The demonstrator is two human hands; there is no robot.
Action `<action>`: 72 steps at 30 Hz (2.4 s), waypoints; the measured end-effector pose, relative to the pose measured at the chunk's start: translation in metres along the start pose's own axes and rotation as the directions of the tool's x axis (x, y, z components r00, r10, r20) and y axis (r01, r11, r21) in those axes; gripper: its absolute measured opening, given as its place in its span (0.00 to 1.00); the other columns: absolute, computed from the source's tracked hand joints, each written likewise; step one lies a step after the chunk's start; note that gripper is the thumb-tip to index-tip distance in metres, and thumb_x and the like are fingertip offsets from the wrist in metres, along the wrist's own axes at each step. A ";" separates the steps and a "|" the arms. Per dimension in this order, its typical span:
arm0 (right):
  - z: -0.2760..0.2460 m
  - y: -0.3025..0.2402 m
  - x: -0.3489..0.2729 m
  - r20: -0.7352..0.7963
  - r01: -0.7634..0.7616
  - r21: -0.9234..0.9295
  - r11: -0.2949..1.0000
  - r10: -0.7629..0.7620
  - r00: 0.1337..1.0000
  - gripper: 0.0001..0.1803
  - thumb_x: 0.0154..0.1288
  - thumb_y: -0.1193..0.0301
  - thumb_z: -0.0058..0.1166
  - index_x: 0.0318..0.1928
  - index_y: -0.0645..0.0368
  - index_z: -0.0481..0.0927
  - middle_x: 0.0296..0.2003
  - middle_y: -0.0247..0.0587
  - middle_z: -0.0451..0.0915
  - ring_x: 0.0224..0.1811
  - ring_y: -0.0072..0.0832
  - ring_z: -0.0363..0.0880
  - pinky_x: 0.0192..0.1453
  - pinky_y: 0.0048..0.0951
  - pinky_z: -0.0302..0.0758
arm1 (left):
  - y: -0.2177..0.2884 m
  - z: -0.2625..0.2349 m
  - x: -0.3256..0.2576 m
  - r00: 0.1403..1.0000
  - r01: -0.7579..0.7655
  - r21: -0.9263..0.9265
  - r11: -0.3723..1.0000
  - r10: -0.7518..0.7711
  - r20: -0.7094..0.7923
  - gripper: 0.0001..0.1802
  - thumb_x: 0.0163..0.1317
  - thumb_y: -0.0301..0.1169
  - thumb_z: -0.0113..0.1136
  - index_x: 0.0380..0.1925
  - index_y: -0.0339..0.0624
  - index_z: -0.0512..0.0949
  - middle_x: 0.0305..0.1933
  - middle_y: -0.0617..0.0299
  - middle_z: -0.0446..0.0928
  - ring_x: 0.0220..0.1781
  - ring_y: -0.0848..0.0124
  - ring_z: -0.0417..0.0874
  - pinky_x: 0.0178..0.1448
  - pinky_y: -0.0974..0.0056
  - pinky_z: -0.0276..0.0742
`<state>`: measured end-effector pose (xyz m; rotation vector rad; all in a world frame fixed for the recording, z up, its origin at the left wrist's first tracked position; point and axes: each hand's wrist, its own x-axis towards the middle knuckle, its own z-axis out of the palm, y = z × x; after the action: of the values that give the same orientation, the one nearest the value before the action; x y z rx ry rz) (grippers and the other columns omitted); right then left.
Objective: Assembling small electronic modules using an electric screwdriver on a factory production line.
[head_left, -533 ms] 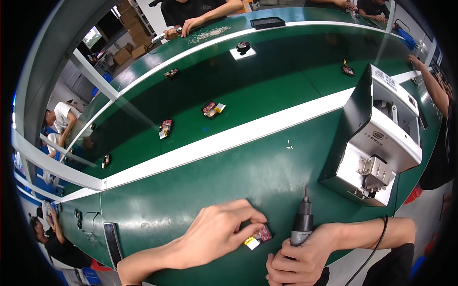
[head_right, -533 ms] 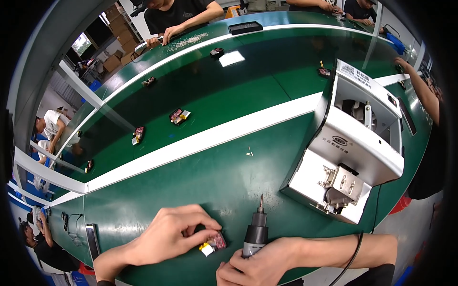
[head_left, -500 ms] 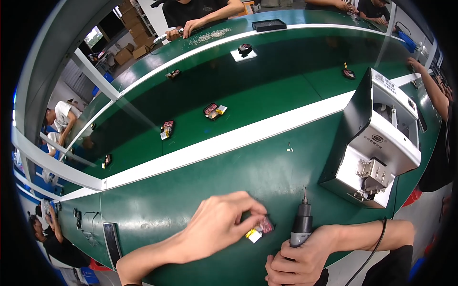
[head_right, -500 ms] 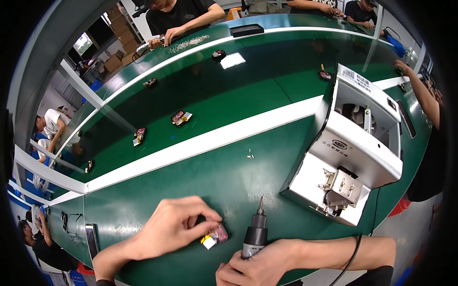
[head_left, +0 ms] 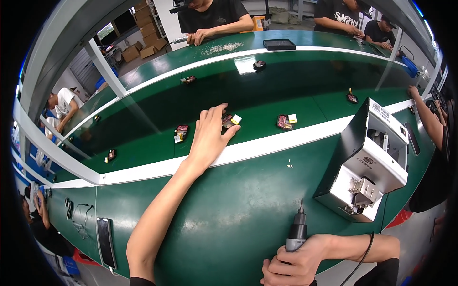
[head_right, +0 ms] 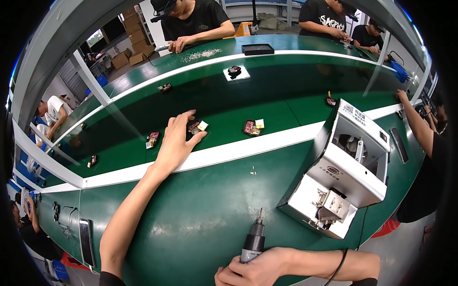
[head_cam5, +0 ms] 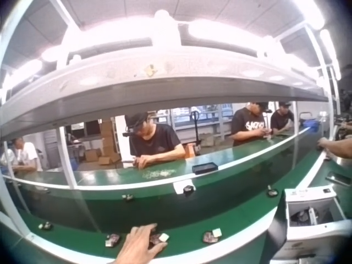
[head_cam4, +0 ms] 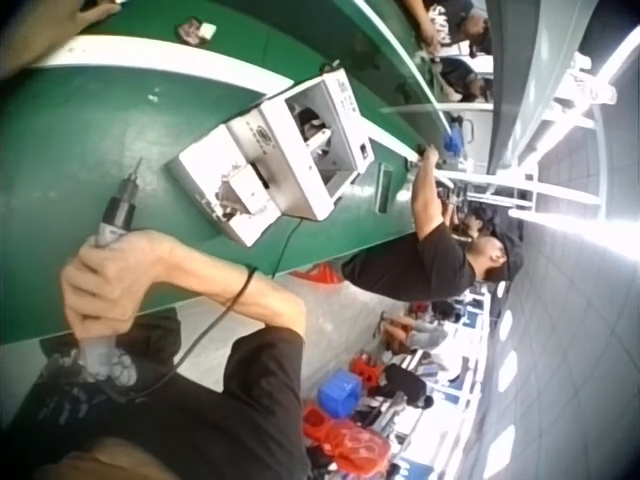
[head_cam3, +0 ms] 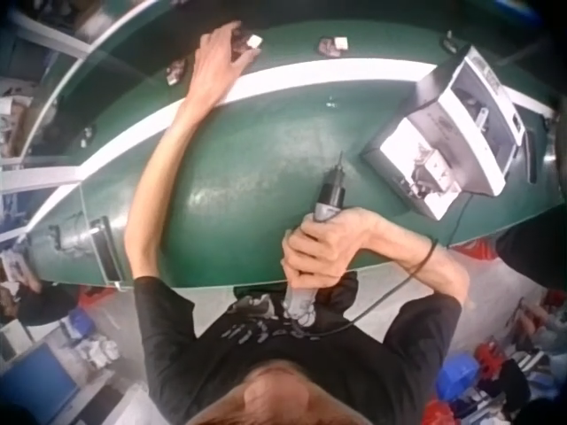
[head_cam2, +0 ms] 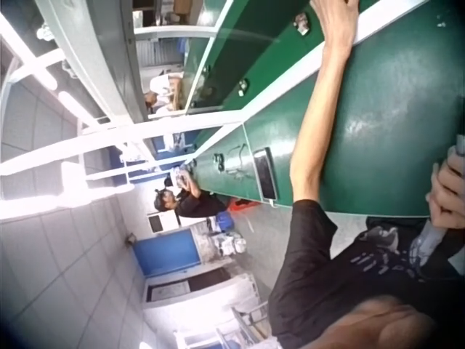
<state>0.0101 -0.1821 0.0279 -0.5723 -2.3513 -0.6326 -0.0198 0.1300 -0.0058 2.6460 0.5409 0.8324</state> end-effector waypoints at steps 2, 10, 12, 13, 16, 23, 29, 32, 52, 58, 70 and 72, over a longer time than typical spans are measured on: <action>-0.011 0.003 0.007 -0.052 -0.034 -0.037 0.999 0.032 0.998 0.07 0.69 0.73 0.60 0.36 0.62 0.76 0.28 0.44 0.81 0.25 0.28 0.79 0.28 0.29 0.72 | 0.001 0.001 0.001 0.999 0.004 -0.133 0.991 0.002 0.042 0.33 0.65 0.31 0.75 0.69 0.41 0.73 0.59 0.51 0.81 0.63 0.55 0.80 0.68 0.54 0.79; -0.091 0.009 0.052 -0.582 -0.456 0.605 0.652 0.754 0.306 0.14 0.80 0.67 0.48 0.42 0.59 0.59 0.26 0.46 0.69 0.14 0.27 0.64 0.08 0.25 0.71 | -0.018 -0.015 0.008 0.977 0.103 -0.366 0.925 -0.024 0.213 0.30 0.61 0.31 0.77 0.62 0.42 0.76 0.54 0.52 0.81 0.59 0.59 0.79 0.60 0.55 0.80; -0.118 0.008 0.056 -0.491 -0.459 0.727 0.511 0.854 0.172 0.14 0.81 0.65 0.49 0.45 0.60 0.61 0.27 0.51 0.74 0.16 0.32 0.69 0.15 0.31 0.77 | -0.022 -0.016 0.011 0.975 0.072 -0.298 0.952 -0.004 0.223 0.31 0.59 0.34 0.79 0.60 0.40 0.76 0.53 0.50 0.81 0.59 0.58 0.78 0.65 0.54 0.78; -0.124 0.015 0.056 -0.487 -0.473 0.724 0.501 0.858 0.164 0.13 0.81 0.66 0.48 0.45 0.60 0.61 0.27 0.51 0.74 0.15 0.31 0.68 0.15 0.30 0.76 | -0.020 -0.014 0.013 0.976 0.066 -0.304 0.950 0.002 0.218 0.31 0.59 0.34 0.79 0.60 0.40 0.76 0.53 0.50 0.81 0.59 0.58 0.78 0.65 0.54 0.78; -0.130 0.023 0.050 -0.476 -0.602 0.650 0.464 0.866 0.155 0.11 0.82 0.66 0.44 0.42 0.58 0.60 0.26 0.44 0.70 0.14 0.22 0.64 0.08 0.21 0.70 | -0.005 -0.017 0.009 0.967 0.064 -0.374 0.925 0.036 0.254 0.26 0.56 0.34 0.79 0.52 0.42 0.78 0.50 0.56 0.81 0.57 0.63 0.78 0.63 0.58 0.77; -0.136 0.024 0.032 -0.493 -0.694 0.589 0.415 0.864 0.098 0.10 0.80 0.68 0.45 0.41 0.58 0.62 0.25 0.42 0.69 0.13 0.21 0.62 0.08 0.21 0.68 | 0.067 -0.061 -0.075 0.871 -0.052 -0.464 0.884 0.267 0.411 0.25 0.54 0.29 0.78 0.52 0.44 0.79 0.52 0.61 0.78 0.51 0.64 0.77 0.56 0.61 0.78; -0.135 0.030 0.022 -0.445 -0.689 0.620 0.376 0.891 0.086 0.11 0.81 0.67 0.45 0.40 0.59 0.62 0.22 0.43 0.69 0.13 0.23 0.62 0.07 0.22 0.68 | 0.094 -0.100 -0.117 0.665 -0.051 -0.425 0.904 0.348 0.661 0.22 0.60 0.33 0.77 0.54 0.49 0.81 0.57 0.62 0.78 0.55 0.58 0.79 0.58 0.57 0.82; -0.137 0.032 0.021 -0.390 -0.675 0.624 0.394 0.905 0.168 0.12 0.81 0.67 0.45 0.40 0.58 0.61 0.20 0.44 0.68 0.12 0.24 0.62 0.07 0.22 0.68 | 0.100 -0.108 -0.132 0.689 -0.193 -0.398 0.897 0.413 0.596 0.22 0.63 0.32 0.75 0.57 0.48 0.82 0.58 0.62 0.79 0.51 0.60 0.81 0.57 0.58 0.82; -0.101 0.015 0.036 -0.329 -0.667 0.690 0.279 0.943 0.055 0.12 0.78 0.66 0.46 0.39 0.58 0.61 0.18 0.44 0.67 0.11 0.25 0.61 0.06 0.25 0.66 | 0.099 -0.080 -0.149 0.553 -0.833 0.047 0.552 0.823 0.132 0.05 0.60 0.26 0.66 0.31 0.36 0.82 0.38 0.58 0.82 0.40 0.67 0.85 0.37 0.69 0.74; -0.084 0.018 0.048 -0.283 -0.601 0.736 0.313 0.948 0.147 0.14 0.77 0.66 0.51 0.40 0.60 0.60 0.20 0.49 0.70 0.12 0.30 0.66 0.08 0.28 0.69 | 0.099 -0.077 -0.161 0.512 -0.859 0.087 0.505 0.851 0.111 0.04 0.61 0.26 0.66 0.34 0.36 0.84 0.37 0.58 0.82 0.40 0.66 0.87 0.36 0.70 0.76; -0.075 0.018 0.054 -0.168 -0.532 0.833 0.151 0.986 0.016 0.22 0.75 0.60 0.63 0.41 0.61 0.64 0.21 0.51 0.75 0.16 0.33 0.73 0.19 0.33 0.79 | 0.108 -0.066 -0.150 0.547 -0.833 -0.059 0.550 0.835 0.061 0.08 0.64 0.27 0.67 0.27 0.38 0.81 0.43 0.56 0.84 0.51 0.62 0.91 0.38 0.68 0.77; -0.074 0.019 0.049 -0.202 -0.555 0.804 0.215 0.976 0.086 0.25 0.74 0.58 0.67 0.40 0.61 0.65 0.22 0.51 0.77 0.17 0.33 0.75 0.21 0.32 0.80 | 0.109 -0.064 -0.149 0.573 -0.815 -0.075 0.575 0.818 0.038 0.08 0.64 0.27 0.68 0.27 0.37 0.81 0.45 0.54 0.85 0.52 0.62 0.92 0.40 0.68 0.79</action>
<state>0.0197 -0.1974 0.1171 -1.0295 -0.9515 0.3934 -0.1432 -0.0199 0.0170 2.8068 -0.8324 0.9330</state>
